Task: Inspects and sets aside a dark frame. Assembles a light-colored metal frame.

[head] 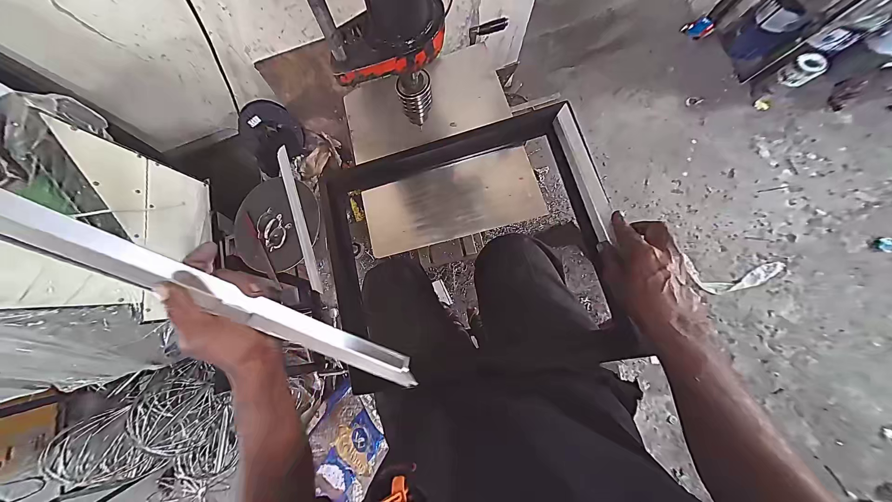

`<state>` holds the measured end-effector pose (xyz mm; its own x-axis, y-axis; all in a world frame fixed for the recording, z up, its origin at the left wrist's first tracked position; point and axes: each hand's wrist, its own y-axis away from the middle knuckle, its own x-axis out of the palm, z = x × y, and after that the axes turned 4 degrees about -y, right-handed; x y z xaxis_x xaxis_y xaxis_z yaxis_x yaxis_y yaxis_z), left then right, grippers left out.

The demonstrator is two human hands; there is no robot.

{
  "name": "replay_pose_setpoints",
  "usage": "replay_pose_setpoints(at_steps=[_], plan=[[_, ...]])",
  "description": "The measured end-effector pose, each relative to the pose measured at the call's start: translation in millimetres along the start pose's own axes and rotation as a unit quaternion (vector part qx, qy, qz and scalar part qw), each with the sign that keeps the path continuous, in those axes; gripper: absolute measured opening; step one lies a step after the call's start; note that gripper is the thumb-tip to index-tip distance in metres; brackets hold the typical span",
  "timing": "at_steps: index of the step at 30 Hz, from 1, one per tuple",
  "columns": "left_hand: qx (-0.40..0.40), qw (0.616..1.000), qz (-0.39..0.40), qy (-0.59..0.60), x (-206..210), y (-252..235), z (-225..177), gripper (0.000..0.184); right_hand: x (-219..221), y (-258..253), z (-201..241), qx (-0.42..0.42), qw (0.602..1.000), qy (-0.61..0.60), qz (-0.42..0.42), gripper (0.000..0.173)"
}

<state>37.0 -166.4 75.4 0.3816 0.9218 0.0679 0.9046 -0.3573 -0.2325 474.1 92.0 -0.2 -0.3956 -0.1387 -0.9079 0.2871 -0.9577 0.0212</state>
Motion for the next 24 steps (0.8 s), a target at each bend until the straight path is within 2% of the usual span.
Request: replay_pose_setpoints(at_steps=[4,7,11,13,15,17,21,24], plan=[[-0.008,0.996,0.072,-0.045,-31.6,-16.4,-32.0,0.073,1.7,-5.0,-2.8,0.001,0.998,0.051,-0.019,0.047],[-0.029,0.989,0.122,-0.078,-50.6,-14.7,-36.6,0.068,4.2,-7.3,-6.4,-0.010,0.998,0.065,-0.010,0.046],[-0.101,0.971,0.198,-0.086,-63.3,16.9,-22.6,0.059,4.6,1.4,-16.4,-0.035,0.998,0.044,-0.027,0.048],[-0.150,0.958,0.227,-0.086,-56.0,40.7,-20.9,0.058,6.1,4.0,-11.4,-0.070,0.996,-0.006,-0.053,0.058],[-0.203,0.939,0.262,-0.087,-44.0,63.3,-17.0,0.056,10.5,9.8,3.9,-0.132,0.988,-0.066,-0.050,0.061],[-0.230,0.911,0.338,-0.054,-30.5,80.8,-2.4,0.057,13.7,20.1,27.3,-0.238,0.965,-0.107,-0.023,0.054],[-0.253,0.856,0.451,0.005,-0.5,107.7,17.8,0.057,31.1,35.9,100.6,-0.451,0.879,-0.152,-0.035,0.035],[-0.273,0.822,0.500,0.000,16.3,121.0,16.0,0.051,36.0,38.8,142.6,-0.550,0.824,-0.129,-0.043,0.039]])
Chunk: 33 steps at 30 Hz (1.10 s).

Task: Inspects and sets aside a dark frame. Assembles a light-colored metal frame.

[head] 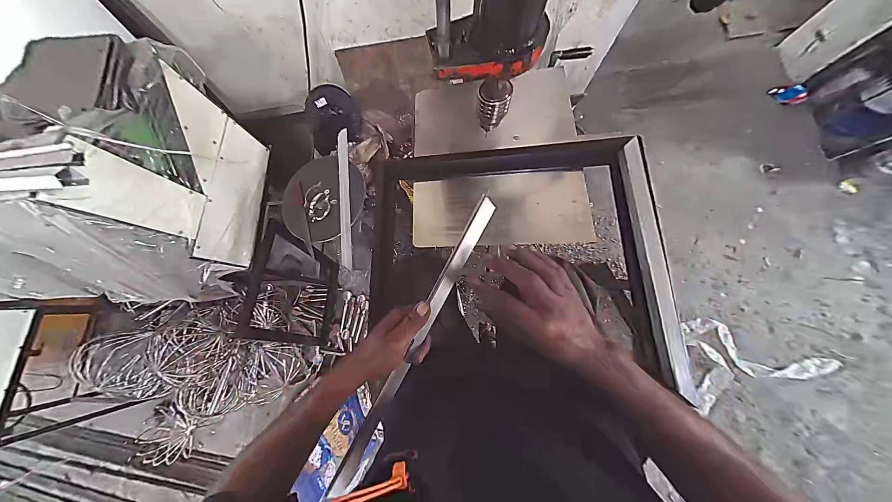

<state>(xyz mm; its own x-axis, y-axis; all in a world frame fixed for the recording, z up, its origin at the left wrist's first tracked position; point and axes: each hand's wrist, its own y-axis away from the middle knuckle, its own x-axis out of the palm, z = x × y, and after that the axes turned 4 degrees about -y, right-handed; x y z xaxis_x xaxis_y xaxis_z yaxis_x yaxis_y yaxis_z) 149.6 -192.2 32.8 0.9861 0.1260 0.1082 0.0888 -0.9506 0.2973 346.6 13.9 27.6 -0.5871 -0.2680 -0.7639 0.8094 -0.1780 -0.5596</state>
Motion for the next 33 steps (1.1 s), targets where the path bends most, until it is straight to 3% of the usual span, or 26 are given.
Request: replay_pose_setpoints(at_steps=[4,13,33], plan=[[-0.012,0.999,0.048,-0.010,8.4,-6.6,-0.5,0.054,4.2,-19.1,-6.6,-0.081,0.996,0.016,0.036,0.033],[-0.024,0.995,0.085,0.040,17.9,-10.0,5.4,0.056,-4.6,-15.8,-22.1,-0.152,0.987,0.034,0.044,0.030],[-0.031,0.990,0.071,0.121,29.6,-10.8,9.0,0.054,-7.8,-16.4,-34.0,-0.207,0.976,0.016,0.068,0.030]])
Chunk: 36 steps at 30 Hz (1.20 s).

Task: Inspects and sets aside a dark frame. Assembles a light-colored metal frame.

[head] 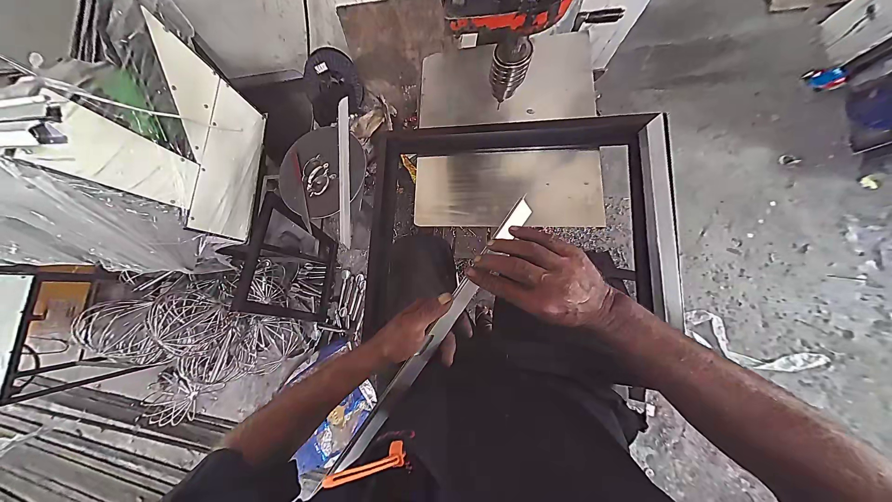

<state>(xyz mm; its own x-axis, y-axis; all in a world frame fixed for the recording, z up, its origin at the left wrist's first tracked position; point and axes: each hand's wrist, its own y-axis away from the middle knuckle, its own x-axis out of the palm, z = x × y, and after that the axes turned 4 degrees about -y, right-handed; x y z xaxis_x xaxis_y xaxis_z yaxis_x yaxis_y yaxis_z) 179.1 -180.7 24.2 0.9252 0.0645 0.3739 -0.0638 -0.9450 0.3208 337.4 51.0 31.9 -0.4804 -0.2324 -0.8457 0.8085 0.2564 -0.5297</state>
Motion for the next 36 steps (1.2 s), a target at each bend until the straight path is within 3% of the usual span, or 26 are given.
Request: replay_pose_setpoints(at_steps=[17,27,36], plan=[[-0.017,1.000,0.003,0.024,2.5,-4.2,3.6,0.055,-8.6,6.0,-6.4,-0.051,0.998,-0.039,0.009,0.019],[-0.030,0.999,0.005,-0.019,4.4,-8.3,1.2,0.054,-19.5,-10.4,6.4,0.031,0.995,-0.061,0.070,0.019],[-0.018,0.999,-0.007,-0.031,4.1,-8.0,-2.1,0.056,-15.3,-12.8,9.9,0.054,0.995,-0.063,0.060,0.018]])
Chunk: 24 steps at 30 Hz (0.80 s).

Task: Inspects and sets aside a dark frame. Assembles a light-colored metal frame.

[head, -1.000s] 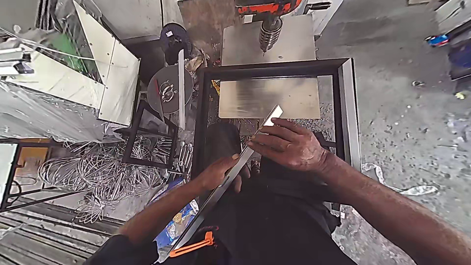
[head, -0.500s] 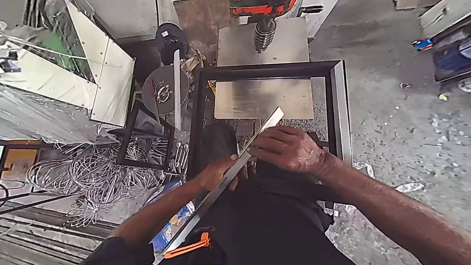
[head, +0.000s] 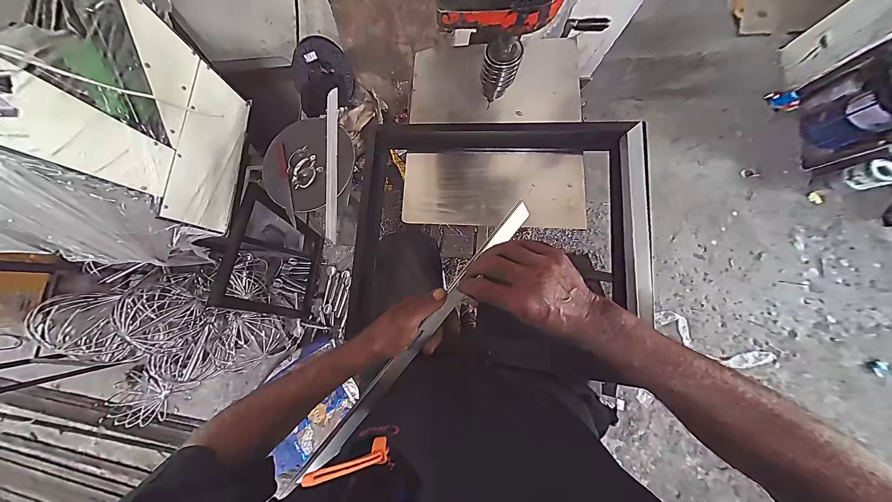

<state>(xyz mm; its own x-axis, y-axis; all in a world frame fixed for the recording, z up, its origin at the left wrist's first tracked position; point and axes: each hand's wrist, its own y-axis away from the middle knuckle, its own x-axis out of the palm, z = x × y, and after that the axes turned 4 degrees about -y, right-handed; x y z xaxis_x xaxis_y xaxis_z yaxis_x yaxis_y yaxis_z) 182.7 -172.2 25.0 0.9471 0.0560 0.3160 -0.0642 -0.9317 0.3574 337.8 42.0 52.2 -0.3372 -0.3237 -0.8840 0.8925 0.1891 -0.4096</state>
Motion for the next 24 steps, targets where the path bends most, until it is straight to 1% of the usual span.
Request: replay_pose_setpoints(at_steps=[6,13,22,24], plan=[[0.015,1.000,0.002,-0.006,-1.3,-0.8,-0.3,0.055,2.6,2.5,0.0,0.008,1.000,-0.007,-0.011,0.018],[0.006,1.000,0.003,-0.004,-0.6,-1.0,-1.4,0.053,4.8,4.4,-0.6,0.011,1.000,-0.010,-0.017,0.016],[0.002,0.999,-0.010,-0.036,-0.7,-2.1,-1.0,0.055,-1.9,-8.1,4.1,0.013,1.000,0.012,0.001,0.016],[-0.007,0.999,-0.015,-0.040,0.2,-2.8,-0.4,0.056,-4.1,-13.1,4.0,0.012,1.000,0.016,0.019,0.015]])
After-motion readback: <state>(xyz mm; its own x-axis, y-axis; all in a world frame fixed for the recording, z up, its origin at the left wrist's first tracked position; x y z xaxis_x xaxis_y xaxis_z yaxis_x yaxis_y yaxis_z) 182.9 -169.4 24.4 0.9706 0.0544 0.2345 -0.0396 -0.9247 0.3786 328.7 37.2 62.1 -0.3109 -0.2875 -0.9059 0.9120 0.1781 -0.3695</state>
